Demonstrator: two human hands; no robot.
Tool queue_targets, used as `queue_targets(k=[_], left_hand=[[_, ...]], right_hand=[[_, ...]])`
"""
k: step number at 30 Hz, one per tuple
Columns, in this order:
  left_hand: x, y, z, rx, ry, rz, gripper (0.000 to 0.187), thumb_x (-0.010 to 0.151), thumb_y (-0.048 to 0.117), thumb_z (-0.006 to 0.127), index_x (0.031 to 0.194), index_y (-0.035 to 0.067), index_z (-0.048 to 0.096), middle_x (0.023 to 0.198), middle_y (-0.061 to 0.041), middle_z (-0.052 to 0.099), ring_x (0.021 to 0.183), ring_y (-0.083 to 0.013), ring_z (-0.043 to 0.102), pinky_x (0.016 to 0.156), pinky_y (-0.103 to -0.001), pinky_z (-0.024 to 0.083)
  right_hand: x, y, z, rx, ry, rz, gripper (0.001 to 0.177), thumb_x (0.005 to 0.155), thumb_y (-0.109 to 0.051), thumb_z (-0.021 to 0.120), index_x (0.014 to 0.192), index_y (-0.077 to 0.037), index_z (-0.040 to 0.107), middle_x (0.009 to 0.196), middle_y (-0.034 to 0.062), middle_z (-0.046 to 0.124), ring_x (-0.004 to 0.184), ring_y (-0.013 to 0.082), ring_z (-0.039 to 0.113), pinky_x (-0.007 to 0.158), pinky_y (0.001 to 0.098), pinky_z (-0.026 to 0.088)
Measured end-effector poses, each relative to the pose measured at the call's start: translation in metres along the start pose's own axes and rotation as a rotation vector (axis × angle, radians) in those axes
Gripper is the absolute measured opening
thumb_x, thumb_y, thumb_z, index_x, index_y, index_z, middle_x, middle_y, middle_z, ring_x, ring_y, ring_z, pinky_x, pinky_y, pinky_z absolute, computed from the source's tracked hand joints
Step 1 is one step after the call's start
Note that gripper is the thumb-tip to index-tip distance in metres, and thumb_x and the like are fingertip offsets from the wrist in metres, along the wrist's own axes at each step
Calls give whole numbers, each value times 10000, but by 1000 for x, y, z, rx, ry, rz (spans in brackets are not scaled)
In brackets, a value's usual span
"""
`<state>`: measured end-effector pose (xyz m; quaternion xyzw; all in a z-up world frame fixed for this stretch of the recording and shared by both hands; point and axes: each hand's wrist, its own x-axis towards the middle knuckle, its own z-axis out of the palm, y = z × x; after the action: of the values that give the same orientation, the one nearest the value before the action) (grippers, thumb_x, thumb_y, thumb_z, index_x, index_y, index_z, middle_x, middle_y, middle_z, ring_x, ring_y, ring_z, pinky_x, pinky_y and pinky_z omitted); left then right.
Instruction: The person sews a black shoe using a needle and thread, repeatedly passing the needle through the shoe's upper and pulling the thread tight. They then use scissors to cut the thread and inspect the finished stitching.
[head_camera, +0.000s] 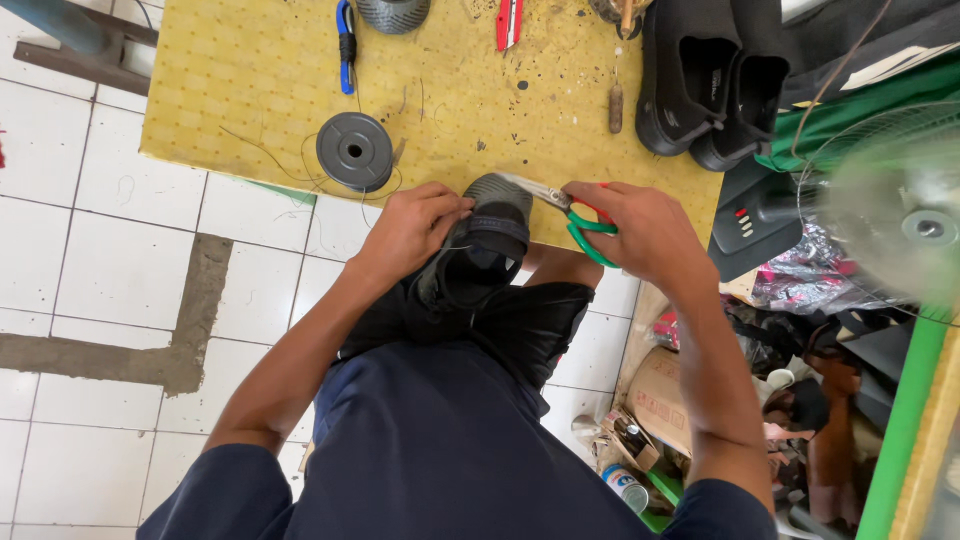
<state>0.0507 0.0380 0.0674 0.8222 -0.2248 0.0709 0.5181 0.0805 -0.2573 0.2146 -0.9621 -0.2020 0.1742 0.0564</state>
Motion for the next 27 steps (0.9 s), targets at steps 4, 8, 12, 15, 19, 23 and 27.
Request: queue_targets(k=[4,8,12,15,19,23,27], left_hand=[[0,-11,14,58,39,-17,53,1023,141,699,993,129,741,884,-47,675,869,-295,730,763,-348,601],[-2,-11,30,256,68,25,83,1054,161,627,1006,94,615,910,-64,540,879,-330,664,758,-390,566],[-5,3,30,201,49,0,116,1117,127,495,1023,63,517,956,-74,470,837,-393,639,691,-412,555],[-4,6,29,226,27,-20,105,1121,132,472,1036,73,491,976,-92,464,781,-436,629,614,-473,547],[-2,10,23,244,14,-25,101,1124,127,460,1036,78,475,977,-89,456,758,-449,636,584,-478,548],[-2,8,23,170,-5,-30,108,1128,76,439,1025,83,468,962,-65,419,669,-456,586,518,-461,507],[-2,13,25,162,0,-38,115,1128,32,411,1025,58,455,961,-97,416,643,-457,566,462,-457,454]], right_hand=[[-5,-12,-18,-303,-22,-80,479,923,-364,707,1390,-427,625,861,38,650,764,317,694,689,500,598],[-7,-7,-25,-519,-8,-146,469,946,-357,699,1396,-420,581,861,-5,618,745,262,690,617,453,587],[-6,-10,-32,-619,28,-231,437,919,-486,706,1330,-364,621,866,-5,621,757,225,700,596,417,593],[-3,-15,-31,-681,8,-278,371,962,-485,668,1296,-328,619,861,-15,620,770,214,712,577,400,590],[9,-18,-30,-658,-64,-305,351,985,-494,630,1281,-305,617,863,-7,648,760,225,724,588,425,601],[18,-26,-37,-678,-125,-342,363,956,-473,645,1250,-261,636,867,19,674,713,269,744,574,464,601],[29,-31,-41,-710,-184,-382,314,946,-463,639,1170,-245,668,832,8,692,696,285,755,591,460,600]])
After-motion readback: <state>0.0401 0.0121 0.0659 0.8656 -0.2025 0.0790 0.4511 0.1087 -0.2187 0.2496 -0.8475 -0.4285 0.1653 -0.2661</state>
